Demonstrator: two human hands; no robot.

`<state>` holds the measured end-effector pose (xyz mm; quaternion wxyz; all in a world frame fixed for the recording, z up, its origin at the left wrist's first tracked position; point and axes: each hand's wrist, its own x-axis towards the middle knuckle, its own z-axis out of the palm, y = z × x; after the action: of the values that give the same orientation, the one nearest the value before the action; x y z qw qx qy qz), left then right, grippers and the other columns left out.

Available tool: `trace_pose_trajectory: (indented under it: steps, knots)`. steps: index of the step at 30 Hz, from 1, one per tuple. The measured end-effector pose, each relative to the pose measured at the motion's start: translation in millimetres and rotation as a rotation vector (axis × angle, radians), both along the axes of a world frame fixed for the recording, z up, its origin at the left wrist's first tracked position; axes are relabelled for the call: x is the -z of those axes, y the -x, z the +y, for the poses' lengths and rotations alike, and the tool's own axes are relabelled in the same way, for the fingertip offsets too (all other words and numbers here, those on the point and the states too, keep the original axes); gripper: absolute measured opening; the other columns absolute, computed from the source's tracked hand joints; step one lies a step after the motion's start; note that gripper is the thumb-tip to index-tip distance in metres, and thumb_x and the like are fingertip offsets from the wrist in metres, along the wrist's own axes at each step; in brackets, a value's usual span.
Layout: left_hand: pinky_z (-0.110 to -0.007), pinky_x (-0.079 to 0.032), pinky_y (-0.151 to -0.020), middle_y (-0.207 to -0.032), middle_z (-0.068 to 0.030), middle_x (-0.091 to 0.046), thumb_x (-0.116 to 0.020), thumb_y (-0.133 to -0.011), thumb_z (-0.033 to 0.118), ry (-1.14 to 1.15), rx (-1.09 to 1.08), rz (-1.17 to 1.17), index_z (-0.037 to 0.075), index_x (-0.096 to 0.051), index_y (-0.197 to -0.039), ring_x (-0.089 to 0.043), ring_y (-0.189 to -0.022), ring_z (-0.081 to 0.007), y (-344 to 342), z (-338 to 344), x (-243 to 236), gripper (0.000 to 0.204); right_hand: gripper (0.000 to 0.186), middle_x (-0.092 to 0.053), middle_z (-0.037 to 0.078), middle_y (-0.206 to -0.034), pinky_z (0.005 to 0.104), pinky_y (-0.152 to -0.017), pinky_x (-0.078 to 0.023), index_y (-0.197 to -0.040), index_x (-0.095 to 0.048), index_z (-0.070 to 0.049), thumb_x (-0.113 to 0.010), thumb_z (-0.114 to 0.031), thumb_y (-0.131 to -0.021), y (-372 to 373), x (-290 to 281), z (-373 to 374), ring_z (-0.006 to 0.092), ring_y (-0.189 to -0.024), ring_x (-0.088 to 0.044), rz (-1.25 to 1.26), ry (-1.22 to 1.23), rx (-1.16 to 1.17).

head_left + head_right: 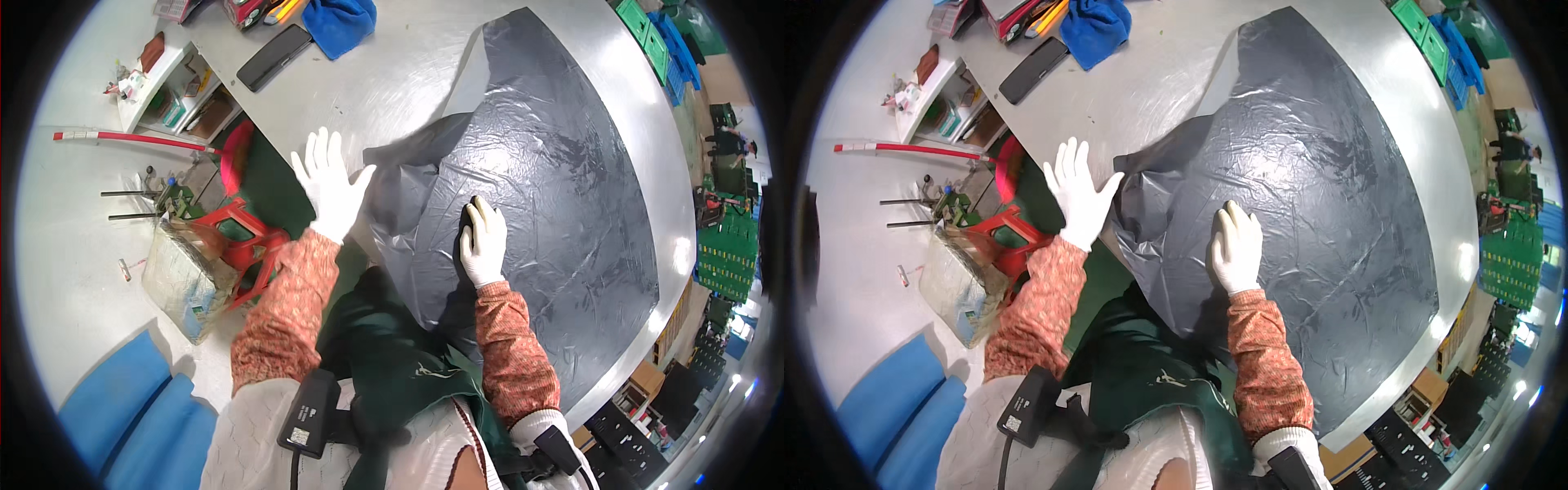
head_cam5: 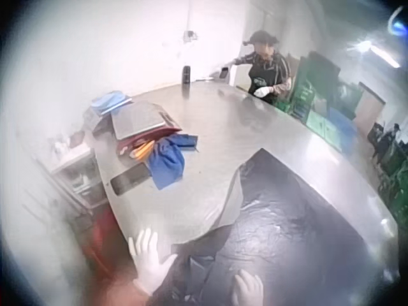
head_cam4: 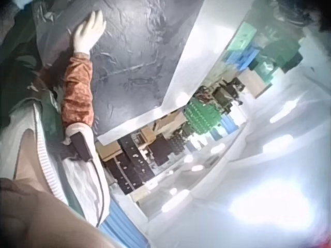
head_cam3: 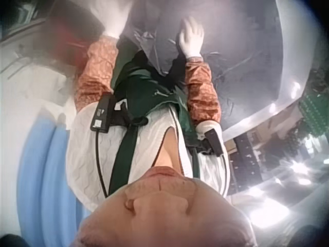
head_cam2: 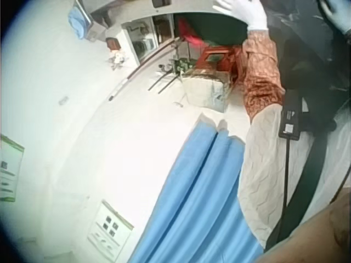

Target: Place a black plastic liner or bag onto a metal preparation table and smooth it out.

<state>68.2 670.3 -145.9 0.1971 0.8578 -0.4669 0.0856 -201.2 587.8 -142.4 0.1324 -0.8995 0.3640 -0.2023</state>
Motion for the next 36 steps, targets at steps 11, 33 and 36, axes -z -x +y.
trace_pose_trajectory:
  steps: [11,33,36]
  knots:
    - [-0.047,-0.021,-0.115,-0.143,-0.0197,-0.042,-0.053,-0.090,0.026,-0.264,0.673,-0.069,-0.005,-0.050,-0.129,-0.035,-0.137,-0.0298,13.7,-11.7,3.6,0.050,0.040,-0.054,0.015,-0.129,0.0471,-0.108,-0.032,-0.120,-0.057,-0.004,-0.058,-0.006,-0.080,-2.7,2.2,1.6,0.0295,-0.121,-0.049,0.025,-0.016,0.013]
    - [-0.050,-0.014,-0.116,-0.149,-0.0308,-0.023,-0.056,-0.087,0.049,-0.433,0.524,-0.117,-0.013,-0.030,-0.139,-0.020,-0.141,-0.0424,-50.7,34.0,-9.4,0.085,0.041,-0.053,0.014,-0.131,0.0464,-0.108,-0.032,-0.122,-0.056,-0.004,-0.058,-0.006,-0.081,-1.2,-1.1,0.9,0.0274,-0.124,-0.049,-0.001,-0.030,0.011]
    - [-0.048,-0.013,-0.117,-0.150,-0.0282,-0.023,-0.048,-0.091,0.054,-0.501,0.466,-0.135,-0.010,-0.030,-0.141,-0.020,-0.142,-0.0387,-52.8,48.9,-10.5,0.083,0.041,-0.053,0.014,-0.131,0.0464,-0.108,-0.032,-0.122,-0.056,-0.004,-0.059,-0.006,-0.080,-0.6,3.8,1.4,0.0273,-0.123,-0.049,-0.017,-0.028,0.006]
